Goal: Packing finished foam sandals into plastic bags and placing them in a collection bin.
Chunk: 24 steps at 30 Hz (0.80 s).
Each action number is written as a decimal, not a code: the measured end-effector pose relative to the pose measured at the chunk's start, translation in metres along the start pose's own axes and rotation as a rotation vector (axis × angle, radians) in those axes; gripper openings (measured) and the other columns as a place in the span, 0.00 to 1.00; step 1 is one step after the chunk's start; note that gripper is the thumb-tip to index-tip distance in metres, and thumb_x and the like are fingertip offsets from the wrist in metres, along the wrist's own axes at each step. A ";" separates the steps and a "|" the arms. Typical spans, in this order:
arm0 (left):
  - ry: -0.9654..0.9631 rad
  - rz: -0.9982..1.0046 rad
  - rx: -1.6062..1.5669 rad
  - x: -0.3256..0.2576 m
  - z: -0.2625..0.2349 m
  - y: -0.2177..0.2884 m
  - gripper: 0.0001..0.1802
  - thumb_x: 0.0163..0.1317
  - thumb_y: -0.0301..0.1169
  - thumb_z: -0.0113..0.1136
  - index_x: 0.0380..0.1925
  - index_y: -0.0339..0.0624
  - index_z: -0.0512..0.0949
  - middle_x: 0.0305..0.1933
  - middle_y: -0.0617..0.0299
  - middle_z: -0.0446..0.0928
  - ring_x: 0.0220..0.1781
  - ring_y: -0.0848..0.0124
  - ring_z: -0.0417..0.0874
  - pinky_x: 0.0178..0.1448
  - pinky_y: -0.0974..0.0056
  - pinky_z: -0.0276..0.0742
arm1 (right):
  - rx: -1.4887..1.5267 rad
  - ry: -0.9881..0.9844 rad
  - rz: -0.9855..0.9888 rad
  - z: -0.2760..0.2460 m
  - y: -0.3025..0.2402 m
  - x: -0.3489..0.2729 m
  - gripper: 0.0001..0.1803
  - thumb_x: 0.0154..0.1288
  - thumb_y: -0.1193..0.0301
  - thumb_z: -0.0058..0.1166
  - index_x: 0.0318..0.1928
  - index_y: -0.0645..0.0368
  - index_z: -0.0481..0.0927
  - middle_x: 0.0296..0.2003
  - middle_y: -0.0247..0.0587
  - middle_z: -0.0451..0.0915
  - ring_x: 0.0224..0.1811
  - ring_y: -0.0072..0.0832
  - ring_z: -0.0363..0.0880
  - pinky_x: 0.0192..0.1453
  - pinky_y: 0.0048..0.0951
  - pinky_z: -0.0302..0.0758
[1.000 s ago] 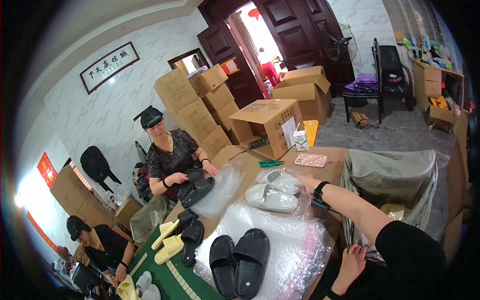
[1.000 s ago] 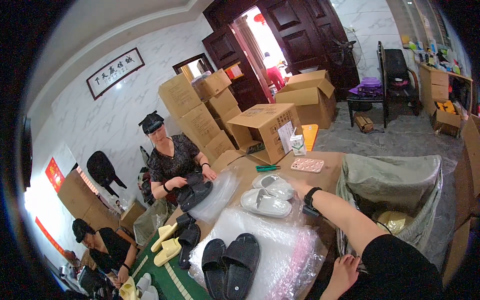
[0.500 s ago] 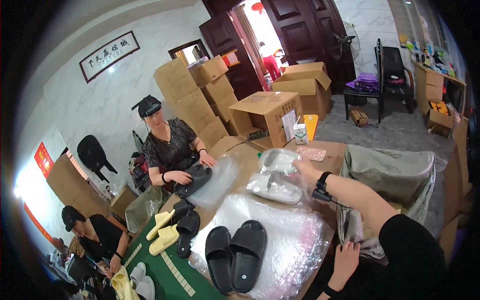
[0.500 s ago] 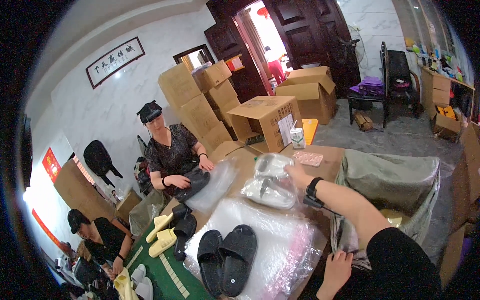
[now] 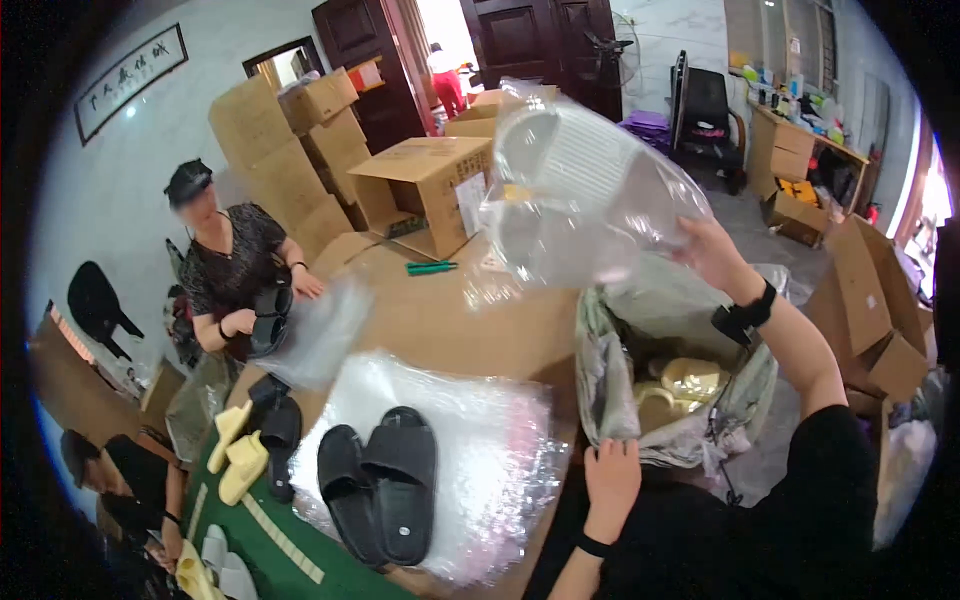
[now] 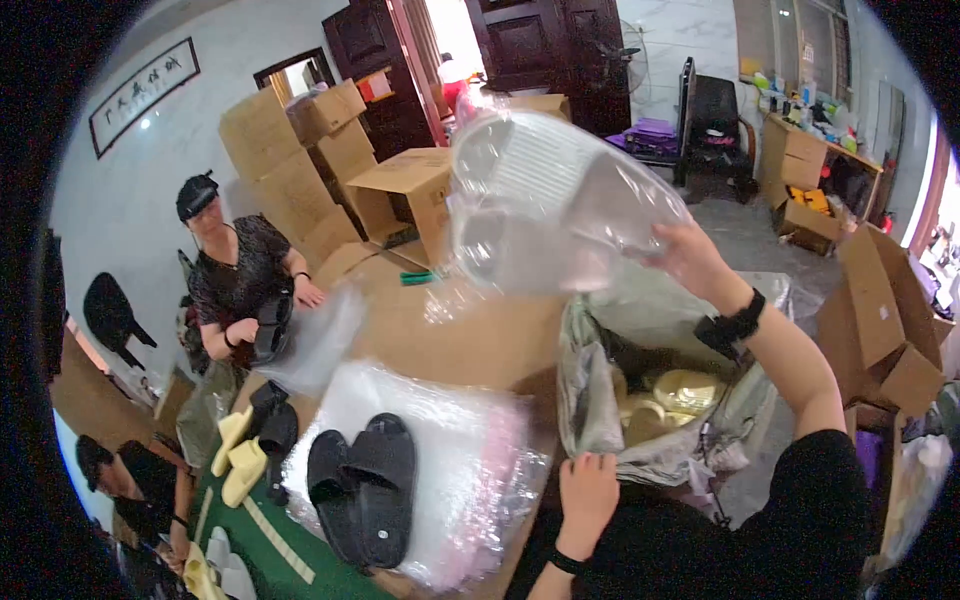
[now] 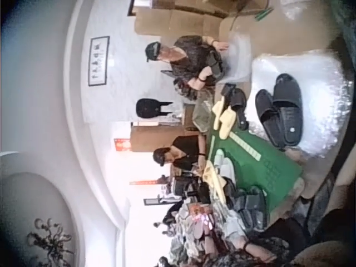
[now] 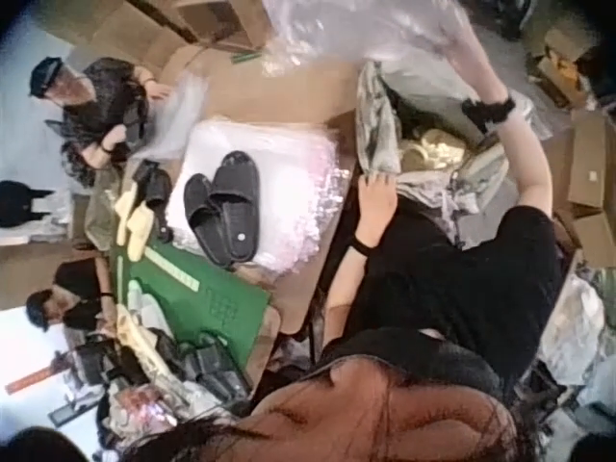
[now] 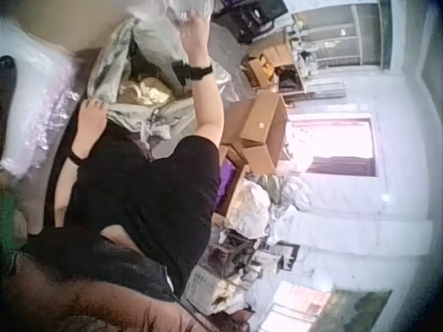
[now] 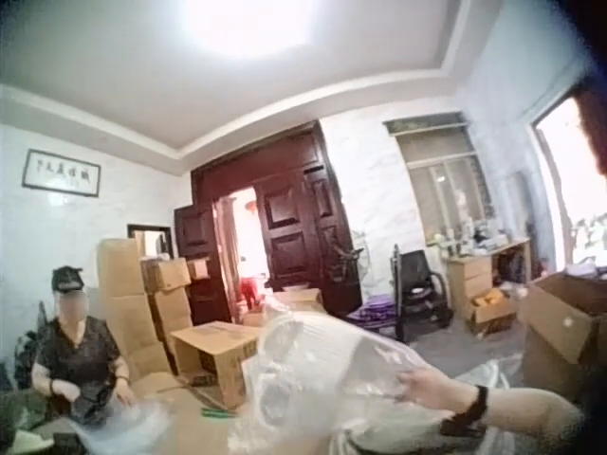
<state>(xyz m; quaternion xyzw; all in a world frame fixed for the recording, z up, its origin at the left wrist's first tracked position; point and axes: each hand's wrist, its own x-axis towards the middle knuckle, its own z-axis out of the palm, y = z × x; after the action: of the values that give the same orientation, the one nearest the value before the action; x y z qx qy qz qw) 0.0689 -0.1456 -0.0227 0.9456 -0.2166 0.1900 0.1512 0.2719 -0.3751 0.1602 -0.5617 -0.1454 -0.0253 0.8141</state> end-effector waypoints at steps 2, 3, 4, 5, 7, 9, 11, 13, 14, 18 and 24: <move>0.081 0.022 -0.030 0.008 -0.001 0.003 0.06 0.52 0.29 0.57 0.31 0.45 0.75 0.31 0.61 0.75 0.43 0.63 0.75 0.50 0.55 0.69 | -0.135 0.178 0.160 -0.045 -0.004 -0.041 0.27 0.66 0.73 0.49 0.64 0.49 0.60 0.56 0.34 0.72 0.47 0.35 0.78 0.46 0.40 0.78; 0.031 0.015 -0.015 0.010 -0.008 0.001 0.06 0.52 0.28 0.57 0.32 0.44 0.75 0.32 0.60 0.75 0.43 0.62 0.76 0.50 0.56 0.70 | -0.158 0.180 0.226 -0.060 -0.001 -0.058 0.27 0.66 0.75 0.48 0.64 0.49 0.60 0.55 0.34 0.72 0.47 0.33 0.78 0.46 0.40 0.79; 0.067 0.025 -0.004 0.011 -0.008 0.000 0.07 0.51 0.27 0.57 0.32 0.43 0.76 0.32 0.59 0.76 0.44 0.61 0.76 0.49 0.57 0.70 | -0.187 0.190 0.285 -0.074 -0.004 -0.076 0.27 0.66 0.77 0.47 0.64 0.49 0.61 0.53 0.34 0.73 0.47 0.31 0.77 0.45 0.40 0.79; 0.009 0.012 -0.036 0.012 -0.014 0.000 0.08 0.51 0.27 0.58 0.33 0.42 0.76 0.33 0.58 0.76 0.44 0.61 0.76 0.49 0.57 0.70 | -0.195 0.191 0.288 -0.088 -0.009 -0.092 0.27 0.66 0.77 0.47 0.64 0.49 0.61 0.53 0.34 0.73 0.47 0.31 0.77 0.45 0.40 0.79; 0.055 0.022 -0.073 0.015 -0.019 -0.001 0.11 0.49 0.26 0.60 0.34 0.41 0.75 0.33 0.56 0.75 0.44 0.60 0.76 0.51 0.56 0.71 | -0.138 0.152 0.434 -0.112 -0.025 -0.116 0.34 0.56 0.86 0.51 0.64 0.55 0.63 0.57 0.41 0.71 0.54 0.34 0.75 0.49 0.44 0.80; 0.054 0.029 -0.096 0.015 -0.020 0.001 0.12 0.48 0.26 0.61 0.34 0.41 0.75 0.34 0.56 0.75 0.44 0.59 0.76 0.51 0.55 0.71 | -0.355 0.140 0.342 -0.130 -0.043 -0.122 0.32 0.55 0.85 0.51 0.63 0.57 0.65 0.55 0.40 0.72 0.53 0.32 0.75 0.50 0.40 0.80; 0.047 0.038 -0.114 0.015 -0.021 0.001 0.13 0.46 0.25 0.62 0.35 0.41 0.75 0.34 0.55 0.74 0.44 0.58 0.76 0.51 0.55 0.71 | -0.543 0.170 0.186 -0.129 -0.061 -0.119 0.30 0.54 0.83 0.52 0.60 0.61 0.68 0.50 0.38 0.75 0.50 0.29 0.75 0.50 0.33 0.78; 0.075 0.039 -0.094 0.015 -0.022 0.000 0.09 0.51 0.26 0.59 0.34 0.42 0.76 0.31 0.57 0.73 0.42 0.60 0.75 0.51 0.56 0.71 | -0.734 0.220 0.000 -0.096 -0.091 -0.112 0.28 0.53 0.79 0.54 0.57 0.63 0.71 0.46 0.35 0.77 0.47 0.22 0.75 0.45 0.25 0.76; 0.090 0.047 -0.086 0.017 -0.023 0.001 0.07 0.53 0.27 0.58 0.33 0.42 0.76 0.29 0.58 0.72 0.42 0.60 0.75 0.51 0.56 0.71 | -0.818 0.168 -0.091 -0.093 -0.100 -0.108 0.27 0.52 0.79 0.55 0.57 0.63 0.72 0.44 0.35 0.77 0.41 0.20 0.76 0.39 0.24 0.77; 0.117 0.068 -0.113 0.023 -0.031 0.005 0.08 0.50 0.27 0.59 0.32 0.41 0.75 0.30 0.57 0.72 0.42 0.60 0.74 0.52 0.56 0.70 | -1.117 -0.102 0.154 -0.053 -0.094 -0.101 0.25 0.54 0.76 0.55 0.56 0.58 0.73 0.43 0.34 0.78 0.31 0.19 0.77 0.26 0.22 0.77; 0.067 0.177 -0.293 0.027 -0.041 0.009 0.14 0.42 0.21 0.62 0.33 0.37 0.73 0.35 0.52 0.72 0.46 0.55 0.73 0.54 0.54 0.70 | -0.990 -0.284 0.571 -0.058 0.005 -0.094 0.21 0.63 0.68 0.54 0.55 0.60 0.72 0.49 0.45 0.77 0.46 0.31 0.79 0.41 0.32 0.81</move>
<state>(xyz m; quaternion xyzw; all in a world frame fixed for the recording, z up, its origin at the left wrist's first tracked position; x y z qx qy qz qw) 0.0756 -0.1480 0.0270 0.8837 -0.3194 0.2005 0.2774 0.1949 -0.4386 0.1115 -0.8896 -0.0670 0.2056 0.4022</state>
